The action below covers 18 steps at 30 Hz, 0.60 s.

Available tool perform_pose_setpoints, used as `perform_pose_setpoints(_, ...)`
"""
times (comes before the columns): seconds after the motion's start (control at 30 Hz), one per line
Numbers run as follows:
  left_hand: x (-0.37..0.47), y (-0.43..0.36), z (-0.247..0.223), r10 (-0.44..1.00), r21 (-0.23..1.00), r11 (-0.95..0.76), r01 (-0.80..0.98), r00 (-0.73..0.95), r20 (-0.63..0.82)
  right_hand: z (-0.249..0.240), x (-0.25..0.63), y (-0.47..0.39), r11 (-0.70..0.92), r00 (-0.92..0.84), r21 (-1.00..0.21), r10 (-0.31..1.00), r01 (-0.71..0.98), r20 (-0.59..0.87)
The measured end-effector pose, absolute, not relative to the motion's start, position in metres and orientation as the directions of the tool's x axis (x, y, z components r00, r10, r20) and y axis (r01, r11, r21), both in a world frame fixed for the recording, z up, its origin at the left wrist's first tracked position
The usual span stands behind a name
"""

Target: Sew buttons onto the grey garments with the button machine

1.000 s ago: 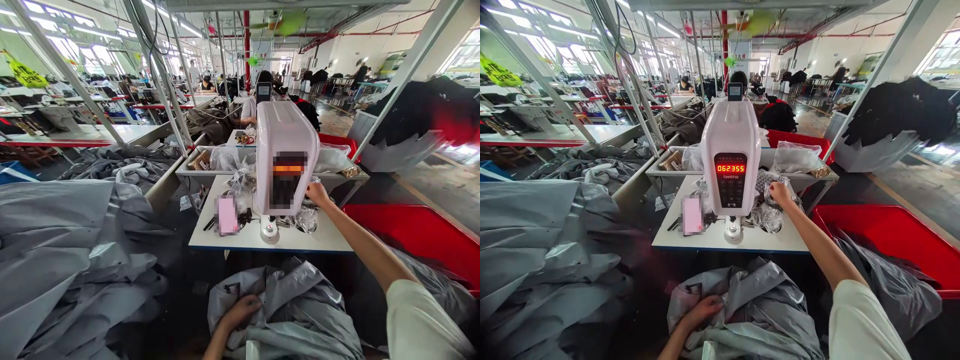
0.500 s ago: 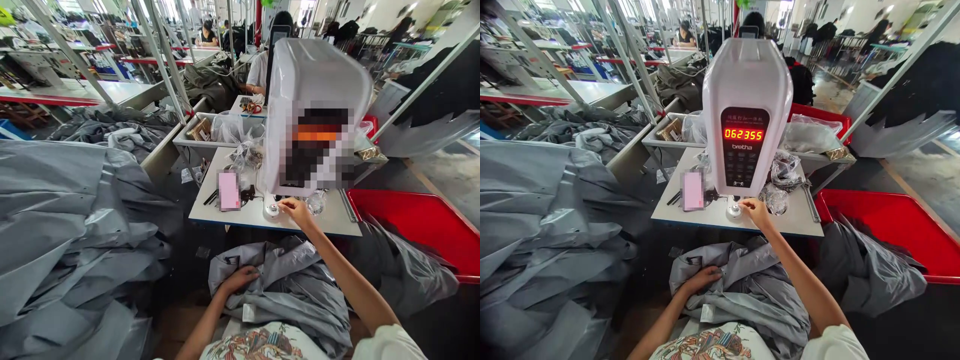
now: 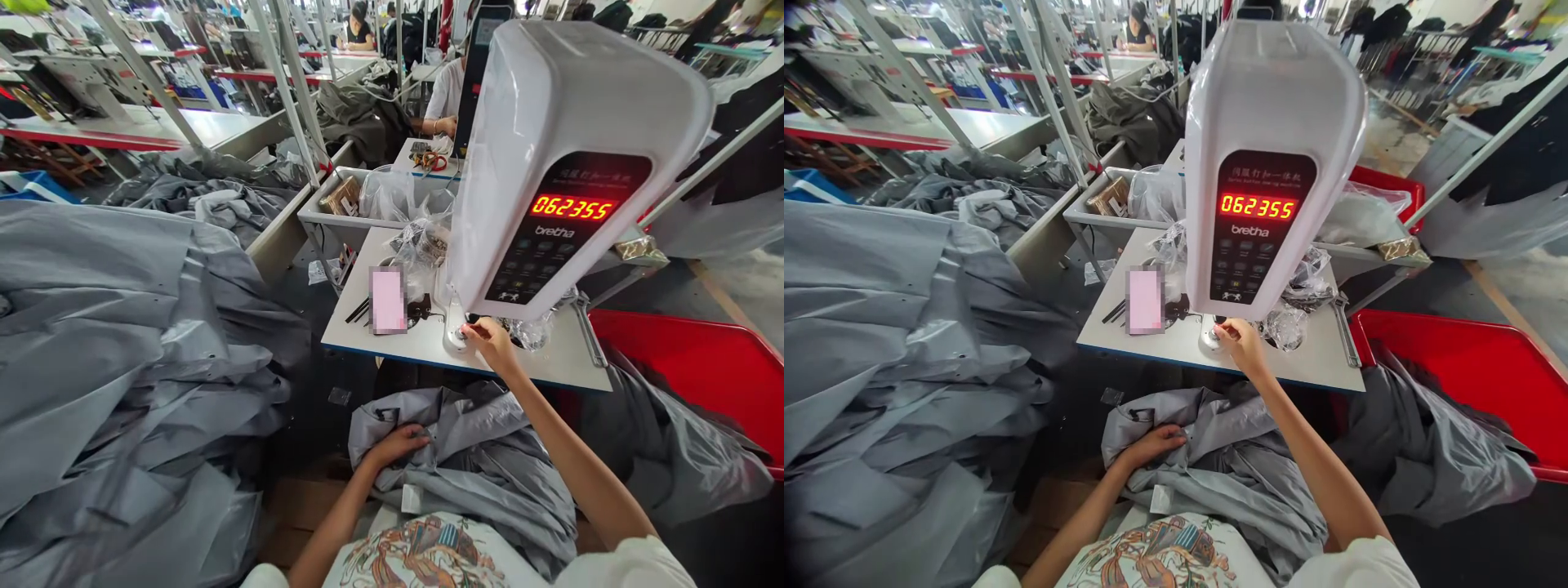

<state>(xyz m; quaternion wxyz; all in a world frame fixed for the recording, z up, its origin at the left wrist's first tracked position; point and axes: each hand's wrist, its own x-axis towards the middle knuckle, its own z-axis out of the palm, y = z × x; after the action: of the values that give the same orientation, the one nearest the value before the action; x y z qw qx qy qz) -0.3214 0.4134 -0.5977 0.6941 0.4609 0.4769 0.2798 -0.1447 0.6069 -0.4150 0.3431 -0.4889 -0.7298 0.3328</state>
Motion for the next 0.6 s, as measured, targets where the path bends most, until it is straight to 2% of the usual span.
perform_pose_setpoints(0.13, -0.316, 0.416, -0.575, 0.827, 0.908, 0.417, 0.036, 0.399, -0.396, -0.408, -0.144, 0.589, 0.476, -0.259, -0.705, 0.879, 0.526, 0.401)
perform_pose_setpoints(0.2, -0.316, 0.417, -0.553, 0.843, 0.924, 0.379, 0.044, 0.397, -0.364, -0.406, -0.141, 0.569, 0.503, -0.222, -0.688, 0.86, 0.523, 0.46)
perform_pose_setpoints(0.23, -0.317, 0.419, -0.538, 0.85, 0.934, 0.354, 0.05, 0.4, -0.343, -0.406, -0.139, 0.558, 0.5, -0.246, -0.704, 0.865, 0.504, 0.438)
perform_pose_setpoints(0.3, -0.32, 0.423, -0.503, 0.873, 0.961, 0.265, 0.075, 0.405, -0.272, -0.407, -0.135, 0.536, 0.442, -0.399, -0.786, 0.876, 0.433, 0.273)
perform_pose_setpoints(0.37, -0.326, 0.431, -0.467, 0.907, 0.98, 0.179, 0.082, 0.372, -0.197, -0.409, -0.131, 0.52, 0.312, -0.595, -0.877, 0.803, 0.365, 0.038)
perform_pose_setpoints(0.43, -0.333, 0.441, -0.438, 0.927, 0.992, 0.097, 0.079, 0.357, -0.119, -0.412, -0.128, 0.512, 0.177, -0.682, -0.915, 0.719, 0.363, -0.131)
perform_pose_setpoints(0.5, -0.338, 0.453, -0.418, 0.933, 0.994, 0.07, 0.089, 0.347, -0.097, -0.412, -0.126, 0.512, 0.094, -0.674, -0.922, 0.711, 0.376, -0.202)
perform_pose_setpoints(0.6, -0.338, 0.468, -0.407, 0.953, 0.992, 0.055, 0.112, 0.29, -0.085, -0.408, -0.126, 0.519, 0.056, -0.597, -0.939, 0.784, 0.339, -0.169)
